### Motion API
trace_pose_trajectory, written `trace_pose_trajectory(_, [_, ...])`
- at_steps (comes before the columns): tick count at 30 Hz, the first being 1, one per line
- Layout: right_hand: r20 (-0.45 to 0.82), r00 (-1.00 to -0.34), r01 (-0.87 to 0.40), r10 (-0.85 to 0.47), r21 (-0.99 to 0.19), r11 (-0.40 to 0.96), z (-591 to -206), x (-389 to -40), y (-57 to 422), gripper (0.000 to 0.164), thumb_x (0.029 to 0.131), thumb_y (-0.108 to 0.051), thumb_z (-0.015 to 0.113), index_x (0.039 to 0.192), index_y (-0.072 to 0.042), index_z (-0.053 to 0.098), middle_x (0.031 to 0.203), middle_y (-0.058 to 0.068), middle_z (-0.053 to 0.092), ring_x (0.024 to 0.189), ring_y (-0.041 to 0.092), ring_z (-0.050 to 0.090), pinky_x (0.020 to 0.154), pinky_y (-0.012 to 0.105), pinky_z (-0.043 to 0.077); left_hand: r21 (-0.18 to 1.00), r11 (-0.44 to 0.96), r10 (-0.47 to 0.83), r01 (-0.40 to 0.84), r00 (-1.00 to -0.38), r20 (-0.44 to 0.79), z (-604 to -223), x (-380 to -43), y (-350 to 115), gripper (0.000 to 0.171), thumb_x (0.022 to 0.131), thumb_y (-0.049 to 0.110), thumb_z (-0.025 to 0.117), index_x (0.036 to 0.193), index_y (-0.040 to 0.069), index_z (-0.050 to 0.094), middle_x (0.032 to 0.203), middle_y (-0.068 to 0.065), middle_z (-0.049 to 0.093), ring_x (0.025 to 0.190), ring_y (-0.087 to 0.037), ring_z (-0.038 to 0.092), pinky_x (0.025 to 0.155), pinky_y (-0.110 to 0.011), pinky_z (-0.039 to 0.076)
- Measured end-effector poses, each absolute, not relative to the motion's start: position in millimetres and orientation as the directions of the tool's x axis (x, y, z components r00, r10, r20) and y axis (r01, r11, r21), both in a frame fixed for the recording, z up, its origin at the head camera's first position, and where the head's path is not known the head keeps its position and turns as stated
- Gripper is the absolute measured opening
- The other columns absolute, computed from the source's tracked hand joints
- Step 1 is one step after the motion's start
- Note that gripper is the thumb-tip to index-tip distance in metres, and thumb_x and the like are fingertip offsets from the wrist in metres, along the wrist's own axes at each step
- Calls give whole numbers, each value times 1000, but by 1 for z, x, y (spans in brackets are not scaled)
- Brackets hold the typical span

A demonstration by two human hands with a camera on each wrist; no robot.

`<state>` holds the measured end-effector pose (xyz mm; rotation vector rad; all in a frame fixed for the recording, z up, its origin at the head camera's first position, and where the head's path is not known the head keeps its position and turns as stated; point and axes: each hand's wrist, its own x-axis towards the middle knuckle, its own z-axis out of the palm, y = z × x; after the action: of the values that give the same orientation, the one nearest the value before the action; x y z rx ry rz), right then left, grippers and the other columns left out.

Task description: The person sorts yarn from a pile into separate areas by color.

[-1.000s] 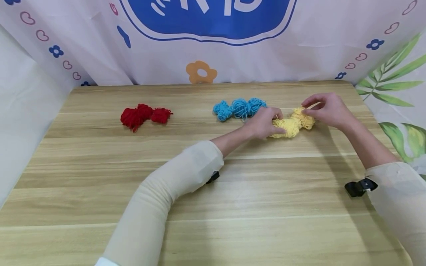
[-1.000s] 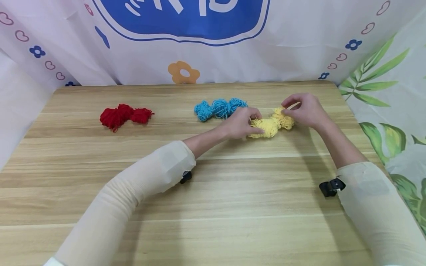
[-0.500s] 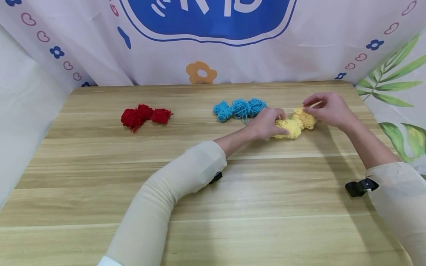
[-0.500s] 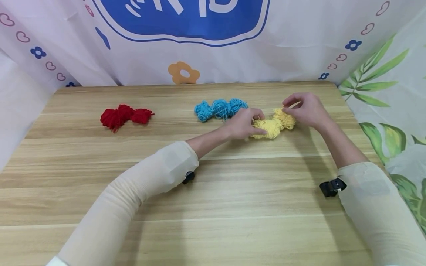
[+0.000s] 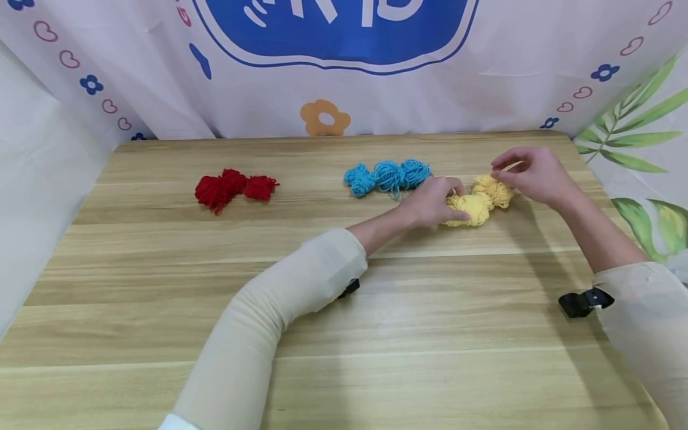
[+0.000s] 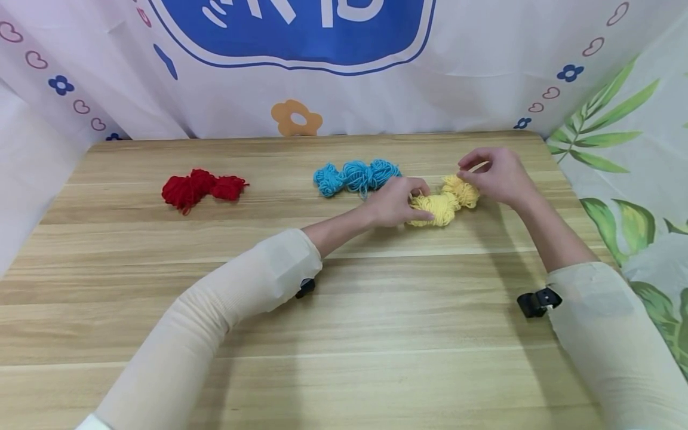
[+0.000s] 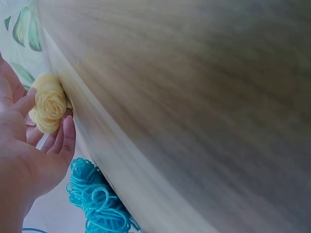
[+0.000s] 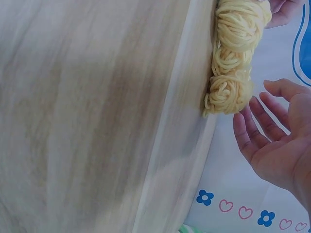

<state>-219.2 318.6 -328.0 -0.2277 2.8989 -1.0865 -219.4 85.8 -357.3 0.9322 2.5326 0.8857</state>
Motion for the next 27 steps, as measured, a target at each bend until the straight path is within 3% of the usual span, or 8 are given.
trace_pose_trajectory(5, [23, -988, -127, -151, -673, 729, -328, -220, 319, 32, 97, -16, 72, 118, 8, 69, 104, 7, 75, 76, -7, 63, 64, 15, 53, 651, 590, 667, 478, -742, -61, -358, -218, 84, 46, 94, 34, 79, 128, 8, 66, 114, -2, 69, 97, -11, 61, 82, -20, 48])
trace_pose_trajectory(14, [27, -989, -126, -143, -656, 744, -327, -220, 320, 31, 98, -17, 72, 118, 6, 71, 108, 12, 75, 78, -5, 62, 63, 15, 52, 653, 572, 683, 497, -729, -43, -354, -213, 76, 44, 94, 31, 79, 129, 8, 68, 120, -6, 71, 108, -14, 63, 89, -22, 50])
trace_pose_trajectory(27, [52, -984, -161, -169, -660, 734, -320, -217, 312, 28, 96, -14, 74, 116, 6, 71, 102, 2, 76, 78, -6, 63, 65, 13, 52, 669, 546, 703, 504, -710, -39, -349, -205, 50, 45, 95, 25, 78, 133, 4, 66, 122, -8, 69, 110, -17, 64, 87, -21, 52])
